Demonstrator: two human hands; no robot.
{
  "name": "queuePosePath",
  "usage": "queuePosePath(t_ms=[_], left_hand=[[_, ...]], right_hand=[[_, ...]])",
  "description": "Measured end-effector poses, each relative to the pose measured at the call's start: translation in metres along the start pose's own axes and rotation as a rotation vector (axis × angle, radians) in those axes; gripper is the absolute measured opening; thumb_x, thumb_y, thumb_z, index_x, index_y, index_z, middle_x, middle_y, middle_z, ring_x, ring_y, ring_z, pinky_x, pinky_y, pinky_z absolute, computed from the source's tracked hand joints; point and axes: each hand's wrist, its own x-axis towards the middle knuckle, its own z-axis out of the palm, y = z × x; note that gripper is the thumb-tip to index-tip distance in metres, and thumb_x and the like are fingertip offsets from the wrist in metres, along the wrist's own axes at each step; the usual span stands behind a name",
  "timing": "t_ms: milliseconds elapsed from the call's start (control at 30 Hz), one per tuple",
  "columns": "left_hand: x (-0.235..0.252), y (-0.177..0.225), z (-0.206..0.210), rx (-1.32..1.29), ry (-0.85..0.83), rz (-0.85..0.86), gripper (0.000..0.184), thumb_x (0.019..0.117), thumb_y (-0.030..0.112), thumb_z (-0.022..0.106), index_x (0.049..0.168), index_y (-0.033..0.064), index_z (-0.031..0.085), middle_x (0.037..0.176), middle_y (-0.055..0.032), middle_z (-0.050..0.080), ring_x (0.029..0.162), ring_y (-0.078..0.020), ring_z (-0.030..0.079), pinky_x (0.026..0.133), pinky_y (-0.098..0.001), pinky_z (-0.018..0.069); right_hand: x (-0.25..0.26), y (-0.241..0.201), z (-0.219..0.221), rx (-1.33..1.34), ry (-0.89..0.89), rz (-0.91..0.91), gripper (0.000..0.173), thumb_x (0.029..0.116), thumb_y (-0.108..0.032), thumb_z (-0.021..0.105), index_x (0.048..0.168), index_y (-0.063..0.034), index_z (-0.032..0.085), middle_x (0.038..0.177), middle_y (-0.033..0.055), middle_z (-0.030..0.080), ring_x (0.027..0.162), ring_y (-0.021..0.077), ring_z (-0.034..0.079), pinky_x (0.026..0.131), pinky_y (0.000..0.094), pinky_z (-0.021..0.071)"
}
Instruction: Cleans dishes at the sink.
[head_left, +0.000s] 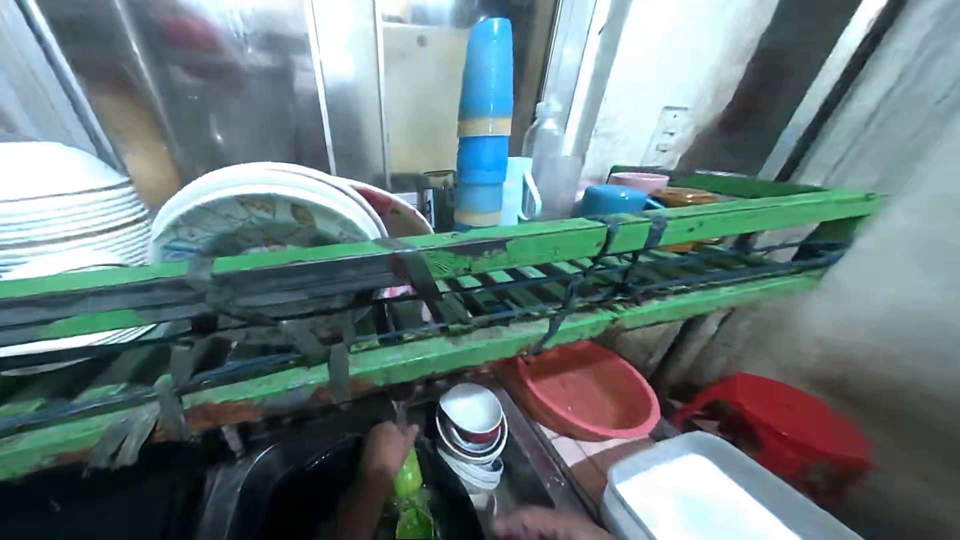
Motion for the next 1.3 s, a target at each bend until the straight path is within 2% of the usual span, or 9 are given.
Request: queuePosePath(t_ms=[167,267,467,600,767,900,1033,1167,1300], left_hand=[[-0.020,-0.006,-0.001,-0.608,0.072,0.159,0.048,0.1033,0.038,0.061,0.124,-0.0056,0.066,0.123,-0.0220,0.068,0.118,-0.0287,0.064,0.105,-0.0462,0.0495],[-0.025,-0.019,0.013,-0.992,0.107,0.272,0.039,0.1073,0.029,0.052,0.129,-0.0026,0.060,0.115,-0.0153,0.069,0.103,-0.0185,0.068,0.092,-0.0388,0.0574],[-0.022,0.011,0.006,-0.236,0.149,0.066,0.046,0.1110,0.032,0.043,0.131,-0.0039,0.063,0.130,-0.0243,0.065,0.126,-0.0346,0.060,0.110,-0.0488,0.0445],[-0.024,-0.018,0.005,-0.627,0.242,0.234,0.036,0.1085,0.018,0.046,0.127,-0.0081,0.063,0.124,-0.0220,0.065,0.117,-0.0245,0.061,0.105,-0.0393,0.0478],[-0.020,0.007,0.004,-0.154,0.146,0.094,0.044,0.1113,0.029,0.040,0.130,-0.0035,0.063,0.130,-0.0234,0.064,0.127,-0.0338,0.060,0.110,-0.0480,0.0444],[-0.020,-0.026,0.006,-0.689,0.183,0.228,0.035,0.1076,0.023,0.048,0.118,-0.0044,0.068,0.111,-0.0170,0.069,0.105,-0.0209,0.065,0.096,-0.0382,0.0533],[-0.009,-0.065,0.043,-1.003,0.310,0.114,0.040,0.1112,0.025,0.040,0.131,-0.0031,0.061,0.128,-0.0190,0.062,0.117,-0.0248,0.061,0.101,-0.0423,0.0510],[-0.037,-0.093,0.101,-0.385,0.208,-0.024,0.043,0.1088,0.029,0.048,0.132,-0.0046,0.063,0.129,-0.0244,0.065,0.123,-0.0355,0.062,0.109,-0.0517,0.0469],[-0.067,-0.080,0.124,0.235,-0.118,0.046,0.057,0.1089,0.045,0.040,0.141,0.0012,0.059,0.150,-0.0214,0.053,0.144,-0.0417,0.044,0.120,-0.0621,0.0280]], right_hand=[[0.128,0.028,0.013,0.531,0.026,0.146,0.087,0.0963,-0.032,0.068,0.164,-0.0149,0.016,0.156,0.0185,0.043,0.133,0.0329,0.054,0.104,0.0512,0.0501],[0.165,0.030,0.031,0.978,-0.160,0.113,0.078,0.0897,-0.030,0.068,0.154,-0.0200,0.025,0.125,0.0197,0.062,0.102,0.0358,0.068,0.079,0.0526,0.0609],[0.202,0.022,0.061,0.084,0.111,0.130,0.109,0.0850,-0.011,0.077,0.165,-0.0120,0.002,0.155,0.0223,0.043,0.127,0.0308,0.060,0.104,0.0473,0.0516],[0.189,0.028,0.048,0.944,-0.121,0.161,0.073,0.0916,-0.022,0.065,0.153,-0.0210,0.025,0.114,0.0189,0.065,0.089,0.0343,0.071,0.066,0.0503,0.0620],[0.208,0.023,0.061,0.093,0.126,0.120,0.104,0.0850,-0.012,0.077,0.163,-0.0080,0.009,0.153,0.0210,0.045,0.133,0.0283,0.055,0.109,0.0447,0.0477],[0.194,0.039,0.060,0.997,-0.130,0.102,0.071,0.0875,-0.015,0.067,0.149,-0.0155,0.031,0.115,0.0184,0.066,0.094,0.0335,0.071,0.071,0.0508,0.0629],[0.213,0.039,0.069,0.489,0.056,0.151,0.102,0.0756,-0.008,0.083,0.159,-0.0117,0.025,0.139,0.0174,0.056,0.119,0.0248,0.062,0.098,0.0436,0.0547],[0.209,0.025,0.076,0.469,0.257,0.016,0.117,0.0621,-0.014,0.092,0.157,-0.0072,0.024,0.143,0.0172,0.052,0.127,0.0200,0.058,0.105,0.0369,0.0518],[0.229,0.027,0.077,0.409,0.283,0.035,0.101,0.0710,-0.002,0.087,0.153,-0.0030,0.028,0.142,0.0198,0.053,0.126,0.0224,0.058,0.105,0.0384,0.0509]])
